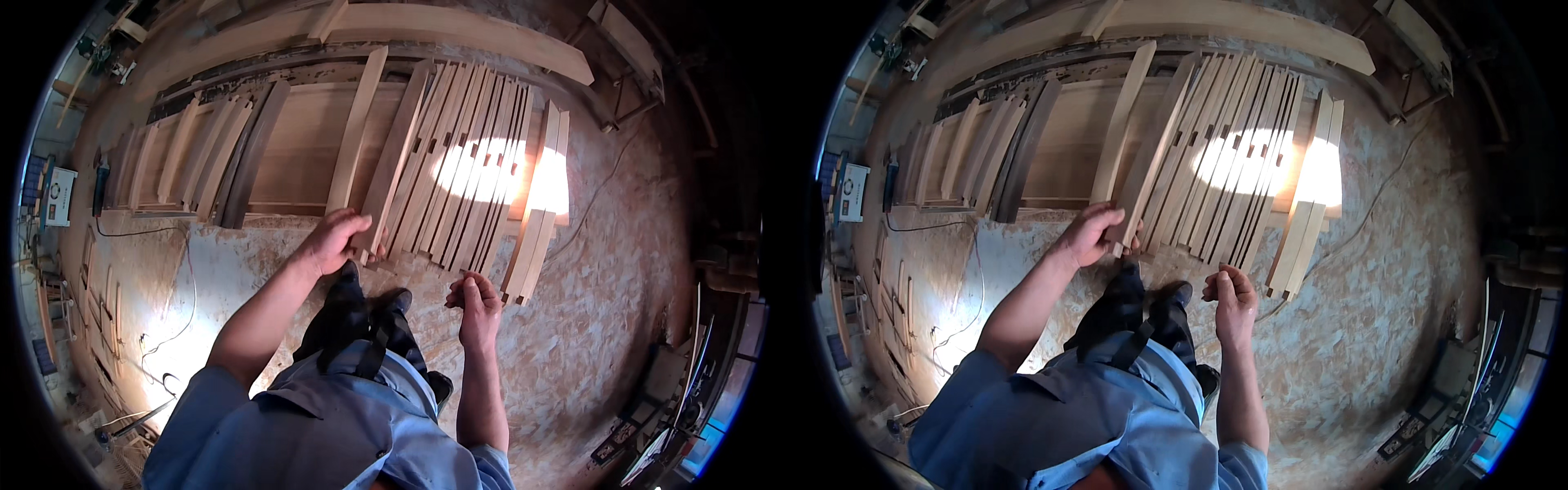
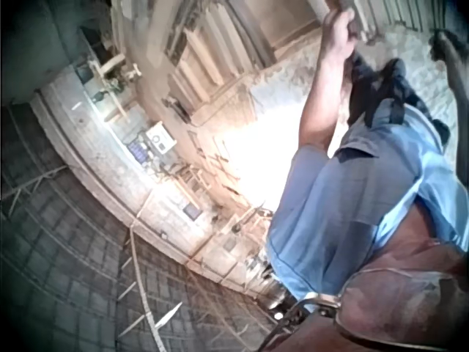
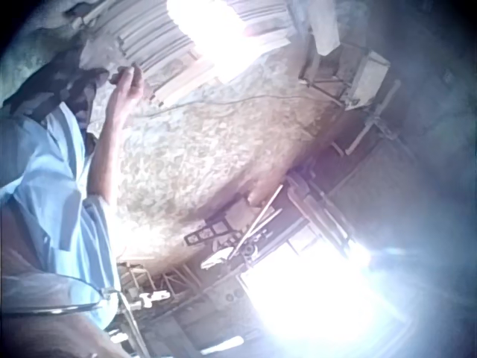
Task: The person removes a clamp from a large wooden panel and places it on a workbench. They then walk to a pile of wooden slats and repeatedly pick up individual pieces, inspect them, and place them back into the pile.
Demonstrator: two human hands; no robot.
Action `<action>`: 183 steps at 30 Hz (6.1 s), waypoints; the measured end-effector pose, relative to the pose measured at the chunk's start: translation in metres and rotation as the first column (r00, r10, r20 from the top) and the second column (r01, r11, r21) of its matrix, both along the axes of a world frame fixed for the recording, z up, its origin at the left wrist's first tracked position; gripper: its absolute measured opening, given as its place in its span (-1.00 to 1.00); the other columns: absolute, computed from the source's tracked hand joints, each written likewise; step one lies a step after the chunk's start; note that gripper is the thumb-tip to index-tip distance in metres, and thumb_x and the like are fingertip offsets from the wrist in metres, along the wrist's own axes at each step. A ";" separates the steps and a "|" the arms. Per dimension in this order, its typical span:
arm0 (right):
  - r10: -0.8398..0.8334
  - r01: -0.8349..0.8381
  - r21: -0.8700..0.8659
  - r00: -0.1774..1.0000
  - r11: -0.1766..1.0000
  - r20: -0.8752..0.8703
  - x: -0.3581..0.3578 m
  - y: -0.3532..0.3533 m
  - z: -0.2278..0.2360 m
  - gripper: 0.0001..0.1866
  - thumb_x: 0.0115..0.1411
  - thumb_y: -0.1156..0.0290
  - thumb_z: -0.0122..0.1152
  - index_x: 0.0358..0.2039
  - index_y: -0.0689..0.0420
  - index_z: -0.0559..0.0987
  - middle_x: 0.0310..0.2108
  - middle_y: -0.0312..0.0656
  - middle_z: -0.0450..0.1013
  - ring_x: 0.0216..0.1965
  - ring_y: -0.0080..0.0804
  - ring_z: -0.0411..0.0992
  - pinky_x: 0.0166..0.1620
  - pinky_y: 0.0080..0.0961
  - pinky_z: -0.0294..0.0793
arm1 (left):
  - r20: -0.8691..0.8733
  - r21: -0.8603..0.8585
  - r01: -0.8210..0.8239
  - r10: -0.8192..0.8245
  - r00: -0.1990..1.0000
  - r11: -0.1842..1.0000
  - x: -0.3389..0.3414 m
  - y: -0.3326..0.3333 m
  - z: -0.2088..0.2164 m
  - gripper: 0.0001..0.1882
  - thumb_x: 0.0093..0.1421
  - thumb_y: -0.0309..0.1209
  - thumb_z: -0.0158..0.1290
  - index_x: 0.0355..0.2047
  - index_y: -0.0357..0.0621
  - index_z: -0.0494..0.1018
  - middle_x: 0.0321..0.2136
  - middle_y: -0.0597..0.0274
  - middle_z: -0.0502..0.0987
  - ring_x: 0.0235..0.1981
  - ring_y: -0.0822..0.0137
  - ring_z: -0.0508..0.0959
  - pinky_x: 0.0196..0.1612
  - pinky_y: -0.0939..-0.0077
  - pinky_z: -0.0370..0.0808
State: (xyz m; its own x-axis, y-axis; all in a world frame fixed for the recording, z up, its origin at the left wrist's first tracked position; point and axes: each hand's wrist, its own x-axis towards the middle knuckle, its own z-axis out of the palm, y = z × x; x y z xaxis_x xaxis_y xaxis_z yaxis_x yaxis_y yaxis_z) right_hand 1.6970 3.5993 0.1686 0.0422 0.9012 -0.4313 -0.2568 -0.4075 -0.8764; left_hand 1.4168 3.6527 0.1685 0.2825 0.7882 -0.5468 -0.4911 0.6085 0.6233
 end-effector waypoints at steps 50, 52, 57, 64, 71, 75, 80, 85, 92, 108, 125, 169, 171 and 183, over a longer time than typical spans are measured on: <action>0.205 -0.265 -0.384 0.960 0.884 -0.190 -0.119 -0.025 -0.053 -0.74 0.31 0.30 0.04 -0.17 0.24 0.49 -0.37 -0.14 0.51 -0.46 -0.45 0.47 -0.38 -0.49 0.53 | 0.239 -0.086 -0.385 0.394 0.887 0.919 -0.118 -0.044 -0.056 -0.43 0.22 -0.12 0.00 0.14 -0.23 0.28 -0.23 0.16 0.52 -0.33 0.27 0.53 -0.39 0.41 0.48; 0.211 -0.273 -0.376 0.957 0.885 -0.199 -0.120 -0.025 -0.058 -0.75 0.31 0.29 0.03 -0.20 0.24 0.49 -0.37 -0.14 0.51 -0.46 -0.44 0.48 -0.38 -0.48 0.53 | 0.307 -0.095 -0.360 0.371 0.876 0.928 -0.120 -0.043 -0.056 -0.40 0.24 -0.06 -0.07 0.14 -0.25 0.28 -0.23 0.11 0.51 -0.36 0.24 0.53 -0.42 0.40 0.47; 0.171 -0.257 -0.360 0.952 0.897 -0.253 -0.124 -0.024 -0.061 -0.72 0.33 0.25 0.00 -0.22 0.24 0.48 -0.35 -0.13 0.51 -0.46 -0.40 0.49 -0.37 -0.45 0.55 | 0.434 -0.089 -0.304 0.311 0.845 0.949 -0.129 -0.042 -0.058 -0.40 0.24 -0.03 -0.07 0.11 -0.25 0.30 -0.29 0.11 0.51 -0.43 0.25 0.53 -0.45 0.43 0.45; -0.076 -0.176 -0.424 0.855 0.888 -0.513 -0.125 -0.023 -0.067 -0.64 0.33 0.15 -0.02 -0.11 0.21 0.45 -0.16 -0.04 0.49 -0.28 -0.27 0.53 -0.25 -0.35 0.56 | -0.426 0.190 -0.335 0.385 0.819 0.923 -0.117 -0.041 -0.060 -0.57 0.23 -0.20 0.04 -0.01 -0.22 0.33 -0.33 0.20 0.50 -0.46 0.34 0.53 -0.39 0.46 0.44; -0.204 -0.160 -0.374 0.616 0.914 -0.761 -0.138 -0.016 -0.062 -0.55 0.35 0.05 -0.13 0.05 0.13 0.39 -0.01 -0.14 0.44 -0.11 -0.25 0.46 -0.12 -0.24 0.47 | -0.972 0.188 -0.028 0.190 0.135 0.982 -0.090 -0.027 -0.046 -0.40 0.09 -0.35 0.12 0.10 -0.32 0.20 -0.09 -0.09 0.45 -0.12 0.03 0.52 -0.04 0.24 0.45; -0.207 -0.186 -0.338 0.500 0.923 -0.841 -0.141 -0.021 -0.077 -0.60 0.34 0.03 -0.11 -0.14 0.12 0.46 -0.06 -0.15 0.45 -0.17 -0.28 0.47 -0.16 -0.28 0.47 | -0.983 0.182 0.112 0.182 0.009 0.977 -0.091 -0.035 -0.058 -0.35 0.08 -0.32 0.13 0.13 -0.31 0.18 -0.01 -0.18 0.39 -0.02 -0.08 0.47 0.00 0.19 0.43; -0.202 -0.216 -0.378 0.561 0.900 -0.802 -0.147 -0.024 -0.086 -0.56 0.32 -0.04 -0.12 -0.20 0.12 0.46 -0.25 -0.16 0.49 -0.23 -0.29 0.46 -0.18 -0.29 0.44 | -0.933 0.349 0.235 0.361 -0.007 0.907 -0.093 -0.035 -0.051 -0.36 0.07 -0.37 0.14 0.14 -0.29 0.18 -0.02 -0.17 0.39 -0.07 -0.11 0.46 -0.01 0.13 0.41; -0.178 -0.341 -0.321 0.389 0.884 -0.904 -0.148 -0.034 -0.065 -0.49 0.33 -0.08 -0.19 -0.12 0.14 0.43 -0.28 -0.17 0.49 -0.26 -0.27 0.44 -0.18 -0.30 0.41 | -0.759 0.582 0.548 0.644 0.100 0.601 -0.071 -0.034 -0.004 -0.43 0.07 -0.45 0.14 0.10 -0.27 0.26 -0.14 -0.06 0.47 -0.23 -0.02 0.52 -0.15 0.16 0.47; 0.017 -0.488 -0.219 0.433 0.845 -0.901 -0.144 -0.031 -0.056 -0.40 0.35 -0.07 -0.26 -0.05 0.27 0.42 -0.21 -0.04 0.46 -0.23 -0.24 0.45 -0.14 -0.31 0.43 | -0.694 0.237 0.373 -0.112 0.712 0.897 -0.008 -0.030 -0.037 -0.36 0.20 -0.25 0.11 0.18 -0.34 0.16 -0.24 0.14 0.52 -0.30 0.43 0.53 -0.30 0.47 0.51; -0.234 -0.036 -0.368 0.714 0.929 -0.660 -0.124 -0.005 -0.071 -0.63 0.30 0.14 0.04 -0.07 0.18 0.42 -0.19 -0.17 0.50 -0.27 -0.29 0.52 -0.20 -0.30 0.54 | -0.930 0.366 0.389 0.348 0.118 0.846 -0.011 -0.043 -0.023 -0.34 -0.02 -0.48 0.22 0.12 -0.22 0.26 -0.13 -0.13 0.42 -0.12 -0.05 0.48 -0.09 0.18 0.45; -0.083 -0.195 -0.341 0.752 0.920 -0.654 -0.116 -0.023 -0.079 -0.69 0.36 0.22 -0.10 -0.06 0.18 0.42 -0.14 -0.13 0.48 -0.26 -0.28 0.51 -0.24 -0.37 0.53 | -0.830 0.376 0.480 0.519 -0.205 0.792 -0.060 -0.050 -0.023 -0.29 -0.09 -0.47 0.24 0.12 -0.20 0.27 -0.15 -0.10 0.41 -0.11 -0.09 0.46 -0.12 0.10 0.46; 0.428 -0.527 -0.171 0.808 0.832 -0.404 -0.095 -0.034 -0.030 -0.57 0.22 0.13 0.18 -0.12 0.23 0.41 -0.33 -0.28 0.42 -0.38 -0.57 0.37 -0.30 -0.58 0.39 | -0.203 -0.046 0.153 -0.159 0.966 0.987 0.028 -0.030 -0.015 -0.67 0.24 -0.43 -0.01 0.00 -0.25 0.36 -0.18 0.14 0.51 -0.22 0.38 0.55 -0.14 0.47 0.50; 0.463 -0.572 -0.196 0.785 0.796 -0.412 -0.091 -0.035 -0.039 -0.59 0.23 0.12 0.17 -0.15 0.23 0.41 -0.35 -0.30 0.41 -0.40 -0.59 0.34 -0.31 -0.57 0.38 | -0.165 -0.060 0.159 -0.167 0.972 0.986 0.029 -0.030 -0.011 -0.68 0.25 -0.42 -0.02 0.00 -0.26 0.36 -0.19 0.16 0.51 -0.22 0.40 0.54 -0.13 0.47 0.49; 0.399 -0.552 -0.145 0.737 0.821 -0.546 -0.088 -0.035 -0.040 -0.53 0.29 0.20 0.08 0.06 0.29 0.35 -0.16 -0.15 0.46 -0.15 -0.38 0.46 -0.03 -0.41 0.47 | -0.446 0.120 0.132 -0.065 0.892 0.984 0.040 -0.044 -0.032 -0.62 0.22 -0.37 0.08 0.00 -0.27 0.33 -0.19 0.20 0.48 -0.21 0.44 0.47 -0.13 0.52 0.46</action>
State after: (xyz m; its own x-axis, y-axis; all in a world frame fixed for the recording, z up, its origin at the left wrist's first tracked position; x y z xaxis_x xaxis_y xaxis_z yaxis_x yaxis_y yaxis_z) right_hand 1.6085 3.5645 0.1286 -0.6346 0.5812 -0.5095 -0.3069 -0.7945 -0.5240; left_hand 1.4565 3.6091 0.1366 0.1198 0.8481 -0.5162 -0.0893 0.5270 0.8452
